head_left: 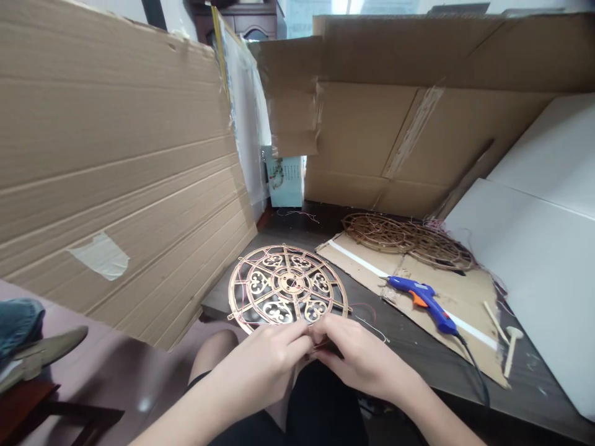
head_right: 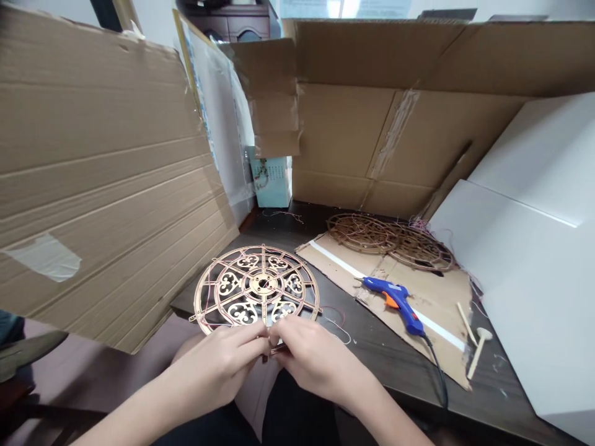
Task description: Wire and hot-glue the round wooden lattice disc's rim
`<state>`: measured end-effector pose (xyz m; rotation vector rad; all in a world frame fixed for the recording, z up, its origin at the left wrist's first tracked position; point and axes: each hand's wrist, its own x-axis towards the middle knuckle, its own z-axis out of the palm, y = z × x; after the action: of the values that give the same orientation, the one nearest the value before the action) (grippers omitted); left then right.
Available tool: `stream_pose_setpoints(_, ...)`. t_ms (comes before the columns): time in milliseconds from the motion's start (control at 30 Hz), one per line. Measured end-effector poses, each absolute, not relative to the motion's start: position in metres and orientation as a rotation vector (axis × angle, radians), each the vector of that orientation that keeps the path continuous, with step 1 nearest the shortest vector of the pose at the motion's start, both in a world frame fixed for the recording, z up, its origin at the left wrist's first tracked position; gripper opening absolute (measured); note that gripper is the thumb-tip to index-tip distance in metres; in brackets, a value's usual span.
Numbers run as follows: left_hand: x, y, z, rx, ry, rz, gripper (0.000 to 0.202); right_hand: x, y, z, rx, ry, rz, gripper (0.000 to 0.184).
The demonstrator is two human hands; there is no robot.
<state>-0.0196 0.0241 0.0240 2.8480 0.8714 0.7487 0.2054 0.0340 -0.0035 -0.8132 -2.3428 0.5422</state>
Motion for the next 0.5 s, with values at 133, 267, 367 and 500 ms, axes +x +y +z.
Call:
stream_pose_setpoints(133, -0.024, 0.03, 0.017, 2.781, 0.858, 0.777, 0.024, 0.205, 0.039, 0.003, -0.818, -2.287, 0.555, 0.03)
stream_pose_setpoints(267, -0.025, 0.029, 0.004, 2.674, 0.866, 1.047, 0.026, 0.207, 0.044, 0.014, -0.841, -2.284, 0.542, 0.029)
stream_pose_setpoints(367, -0.02, 0.025, -0.003, 2.587, 0.889, 1.198, 0.024, 0.21, 0.045, 0.017, -0.856, -2.294, 0.535, 0.029)
stream_pose_setpoints(500, -0.014, 0.021, -0.007, 2.517, 0.866, 1.213, 0.024, 0.215, 0.043, 0.014, -0.847, -2.293, 0.501, 0.025)
